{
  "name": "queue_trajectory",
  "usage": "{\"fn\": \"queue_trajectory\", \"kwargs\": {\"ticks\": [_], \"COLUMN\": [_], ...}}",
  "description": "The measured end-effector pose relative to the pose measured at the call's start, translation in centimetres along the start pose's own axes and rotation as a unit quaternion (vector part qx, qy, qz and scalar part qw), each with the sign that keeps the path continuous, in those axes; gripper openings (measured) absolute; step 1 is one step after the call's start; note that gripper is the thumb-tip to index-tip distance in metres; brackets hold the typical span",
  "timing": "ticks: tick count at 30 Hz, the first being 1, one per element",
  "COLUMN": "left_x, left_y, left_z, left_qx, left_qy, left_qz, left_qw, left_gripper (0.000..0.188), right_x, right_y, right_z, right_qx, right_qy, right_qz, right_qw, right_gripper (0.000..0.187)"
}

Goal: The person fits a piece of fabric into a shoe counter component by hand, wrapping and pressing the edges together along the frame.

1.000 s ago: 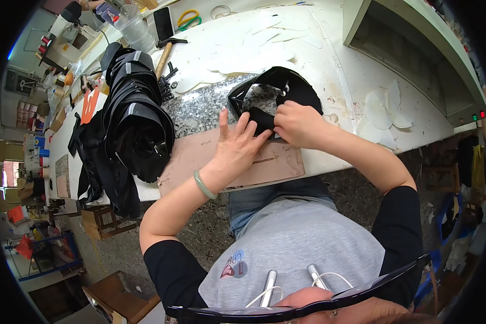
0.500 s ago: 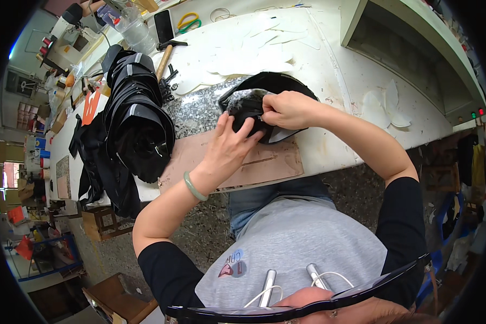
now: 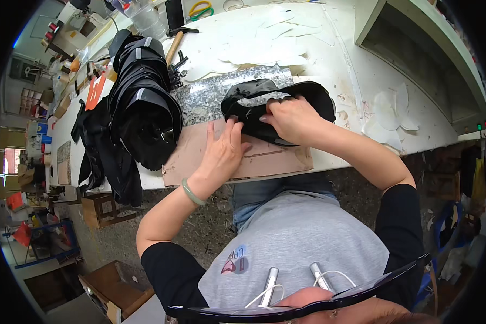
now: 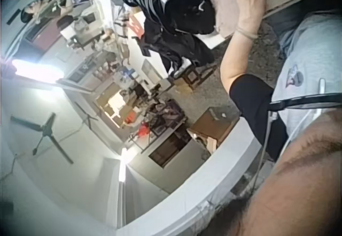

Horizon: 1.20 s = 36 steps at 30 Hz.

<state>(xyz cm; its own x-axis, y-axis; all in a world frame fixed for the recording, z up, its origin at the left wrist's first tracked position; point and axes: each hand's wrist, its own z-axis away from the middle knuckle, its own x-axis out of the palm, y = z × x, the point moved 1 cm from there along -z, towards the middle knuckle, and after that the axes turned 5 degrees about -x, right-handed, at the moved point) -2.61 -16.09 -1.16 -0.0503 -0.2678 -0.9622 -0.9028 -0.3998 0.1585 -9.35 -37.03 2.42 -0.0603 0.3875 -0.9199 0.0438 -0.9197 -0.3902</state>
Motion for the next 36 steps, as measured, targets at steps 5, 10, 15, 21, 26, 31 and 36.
{"fn": "queue_trajectory", "kwargs": {"ticks": [5, 10, 15, 21, 26, 31, 36], "left_x": [0.5, -0.2, -0.5, -0.6, -0.7, 0.3, -0.5], "left_y": [-0.8, -1.0, -1.7, -1.2, 0.6, 2.3, 2.1], "left_z": [0.8, 0.6, 0.5, 0.1, -0.5, -0.9, -1.3], "left_qx": [-0.024, 0.012, 0.013, 0.019, 0.028, 0.077, 0.088], "left_qy": [-0.022, -0.06, -0.084, -0.09, -0.075, 0.021, 0.001], "left_qz": [0.006, -0.022, 0.018, -0.016, -0.047, -0.177, -0.119], "left_qw": [0.999, 0.998, 0.996, 0.996, 0.996, 0.981, 0.989], "left_gripper": [0.063, 0.067, 0.07, 0.072, 0.067, 0.063, 0.06], "right_x": [1.0, 1.6, 2.4, 3.5, 4.2, 4.5, 3.5], "right_y": [-0.7, -0.4, -0.4, -0.4, -0.4, -0.1, 0.3], "right_z": [0.0, 0.2, 0.6, 0.9, 1.4, 1.8, 2.8], "right_qx": [-0.025, -0.002, -0.02, -0.043, -0.064, -0.058, -0.055], "right_qy": [0.052, 0.03, 0.07, 0.125, 0.173, 0.162, 0.115], "right_qz": [0.065, 0.084, 0.092, 0.12, 0.149, 0.117, 0.019], "right_qw": [0.996, 0.996, 0.993, 0.984, 0.972, 0.978, 0.992], "right_gripper": [0.025, 0.023, 0.024, 0.024, 0.024, 0.022, 0.021]}}
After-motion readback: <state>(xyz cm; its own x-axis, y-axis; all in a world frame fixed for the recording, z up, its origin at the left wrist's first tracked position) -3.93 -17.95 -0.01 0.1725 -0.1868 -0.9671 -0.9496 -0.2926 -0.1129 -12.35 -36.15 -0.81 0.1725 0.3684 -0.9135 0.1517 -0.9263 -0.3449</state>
